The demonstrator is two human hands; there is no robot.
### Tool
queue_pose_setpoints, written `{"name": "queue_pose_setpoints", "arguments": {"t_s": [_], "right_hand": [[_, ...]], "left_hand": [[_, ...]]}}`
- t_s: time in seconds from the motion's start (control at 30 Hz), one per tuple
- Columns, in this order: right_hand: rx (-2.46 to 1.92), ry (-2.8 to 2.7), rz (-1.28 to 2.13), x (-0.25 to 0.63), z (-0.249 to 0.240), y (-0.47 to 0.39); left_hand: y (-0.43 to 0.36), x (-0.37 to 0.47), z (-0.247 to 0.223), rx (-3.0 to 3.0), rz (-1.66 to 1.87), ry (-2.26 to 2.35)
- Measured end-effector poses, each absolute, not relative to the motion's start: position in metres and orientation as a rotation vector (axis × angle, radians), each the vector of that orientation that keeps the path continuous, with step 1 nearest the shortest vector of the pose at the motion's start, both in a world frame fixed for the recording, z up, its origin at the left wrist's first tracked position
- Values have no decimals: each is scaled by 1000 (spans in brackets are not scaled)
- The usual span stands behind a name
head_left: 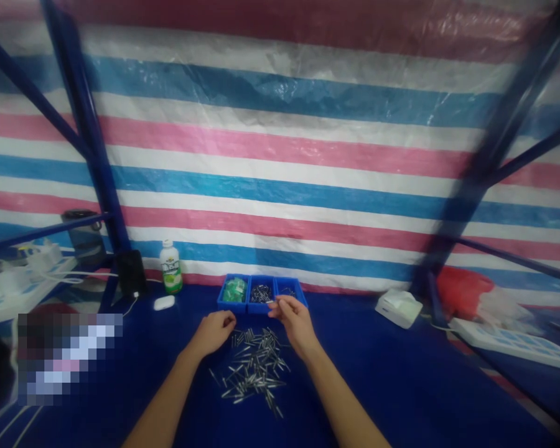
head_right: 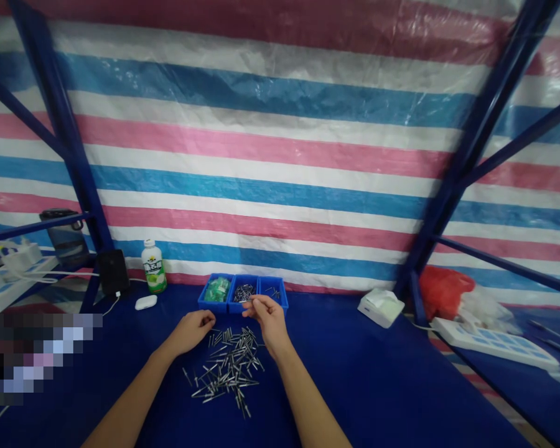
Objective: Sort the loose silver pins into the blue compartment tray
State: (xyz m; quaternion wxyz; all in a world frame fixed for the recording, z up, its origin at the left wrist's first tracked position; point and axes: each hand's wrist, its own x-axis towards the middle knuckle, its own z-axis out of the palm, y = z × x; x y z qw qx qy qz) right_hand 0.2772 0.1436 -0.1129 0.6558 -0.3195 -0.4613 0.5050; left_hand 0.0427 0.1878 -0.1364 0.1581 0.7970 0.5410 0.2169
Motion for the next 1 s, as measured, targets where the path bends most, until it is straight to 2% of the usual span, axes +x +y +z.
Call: {"name": "queue_pose_setpoints", "arguments": {"t_s": [0.13,0.37,0.73,0.87,1.0], "right_hand": [[-574,-902,1330,280,-113,143],[-513,-841,1456,284,-105,138],[-770,-752,1511,276,-114,145],[-910,-796,1409,275,-119,149],[-1078,-1249,1066,272,-122,143]], "left_hand": [[191,42,-139,2249,669,1538],[192,42,-138,2242,729,1516],[190,44,-136,2224,716,1513],[191,42,-133,2216,718,1514],[190,40,-131,2212,728,1522]]}}
